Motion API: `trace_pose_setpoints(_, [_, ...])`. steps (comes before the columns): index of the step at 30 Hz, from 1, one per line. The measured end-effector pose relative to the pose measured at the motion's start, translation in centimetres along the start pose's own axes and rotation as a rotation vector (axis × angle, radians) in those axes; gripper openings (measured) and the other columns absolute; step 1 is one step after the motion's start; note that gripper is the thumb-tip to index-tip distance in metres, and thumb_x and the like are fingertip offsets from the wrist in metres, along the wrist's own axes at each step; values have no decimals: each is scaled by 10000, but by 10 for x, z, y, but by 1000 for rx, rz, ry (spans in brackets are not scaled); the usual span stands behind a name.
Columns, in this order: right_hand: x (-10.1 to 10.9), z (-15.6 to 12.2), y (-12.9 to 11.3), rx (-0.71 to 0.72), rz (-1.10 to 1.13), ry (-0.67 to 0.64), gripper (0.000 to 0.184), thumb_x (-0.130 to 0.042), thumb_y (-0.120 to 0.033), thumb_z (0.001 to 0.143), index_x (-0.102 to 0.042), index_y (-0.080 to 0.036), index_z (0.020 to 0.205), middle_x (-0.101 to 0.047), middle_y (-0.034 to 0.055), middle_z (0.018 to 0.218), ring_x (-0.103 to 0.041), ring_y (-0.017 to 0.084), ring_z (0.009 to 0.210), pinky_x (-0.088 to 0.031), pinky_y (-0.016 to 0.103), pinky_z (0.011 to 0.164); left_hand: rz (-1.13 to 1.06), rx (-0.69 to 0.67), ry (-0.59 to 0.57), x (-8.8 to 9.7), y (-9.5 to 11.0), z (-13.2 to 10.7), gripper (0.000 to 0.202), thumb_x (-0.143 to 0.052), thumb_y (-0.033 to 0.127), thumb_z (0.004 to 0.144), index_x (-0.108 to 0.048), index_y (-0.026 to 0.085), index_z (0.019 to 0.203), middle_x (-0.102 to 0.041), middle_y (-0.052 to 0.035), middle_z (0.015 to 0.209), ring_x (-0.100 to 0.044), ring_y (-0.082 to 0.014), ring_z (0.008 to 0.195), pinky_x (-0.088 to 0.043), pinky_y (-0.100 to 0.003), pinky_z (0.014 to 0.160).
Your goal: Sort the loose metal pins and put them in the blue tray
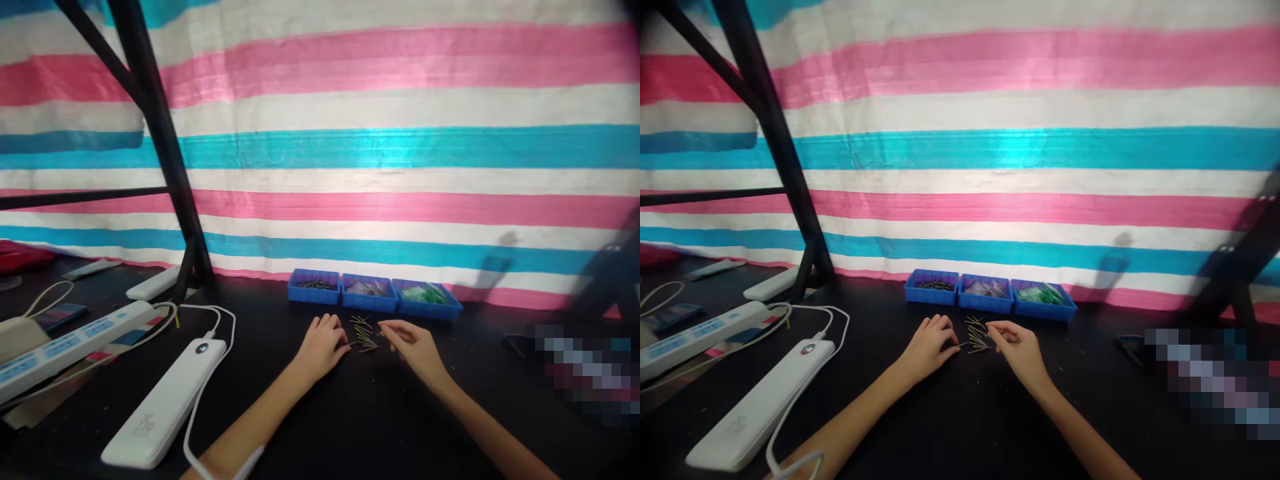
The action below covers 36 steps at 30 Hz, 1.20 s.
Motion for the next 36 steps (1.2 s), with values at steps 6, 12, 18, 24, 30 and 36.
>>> trace_pose_setpoints(6, [-44, 37, -24, -7, 163, -84, 381, -632, -444, 682, -668, -123, 883, -669, 85, 743, -536, 114, 492, -418, 224, 387, -36, -12, -19, 1, 3, -3, 121, -577, 320, 782, -614, 207, 803, -533, -31, 924, -466, -202, 910, -326, -338, 767])
trace_pose_setpoints(12, [-71, 57, -51, 105, 233, -169, 399, -622, -375, 700, -618, -171, 1043, -614, 101, 1074, -624, 180, 789, -478, 205, 455, -60, 6, -23, 1, 7, -5, 117, -577, 313, 780, -621, 210, 811, -547, -42, 947, -471, -211, 924, -332, -353, 786])
trace_pose_setpoints(18, [-55, 18, -36, 312, -162, -170, 239, -540, -343, 778, -670, -186, 904, -618, 77, 970, -601, 162, 748, -481, 215, 476, -161, 89, 49, 6, 10, -4, 99, -575, 290, 767, -612, 201, 790, -560, -36, 944, -483, -206, 909, -341, -362, 790])
trace_pose_setpoints(24, [-31, -8, -19, 310, -413, -168, 226, -461, -320, 847, -660, -240, 920, -623, 40, 961, -597, 150, 736, -489, 244, 588, -383, 166, 114, 7, 15, -3, 126, -528, 295, 797, -621, 209, 798, -584, -21, 863, -508, -180, 842, -355, -341, 755])
trace_pose_setpoints(30, [-21, -21, -13, 301, -560, -140, 193, -482, -330, 838, -664, -272, 866, -633, 6, 786, -538, 126, 573, -409, 237, 507, -581, 191, 157, 3, 19, -3, 169, -538, 333, 792, -636, 197, 770, -589, -27, 808, -512, -166, 770, -395, -304, 694])
trace_pose_setpoints(36, [-29, -32, -16, 260, -569, -169, 163, -517, -279, 805, -599, -216, 678, -573, -14, 639, -498, 111, 541, -344, 224, 488, -704, 211, 142, 6, 31, -3, 124, -570, 286, 773, -629, 179, 751, -578, -26, 782, -511, -146, 730, -404, -275, 663])
Point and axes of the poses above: each hand's wrist, its own z-axis towards the middle knuckle, its own x-axis out of the back of the hand, y = z × x, the point moved 3 cm from there along z, towards the middle knuckle
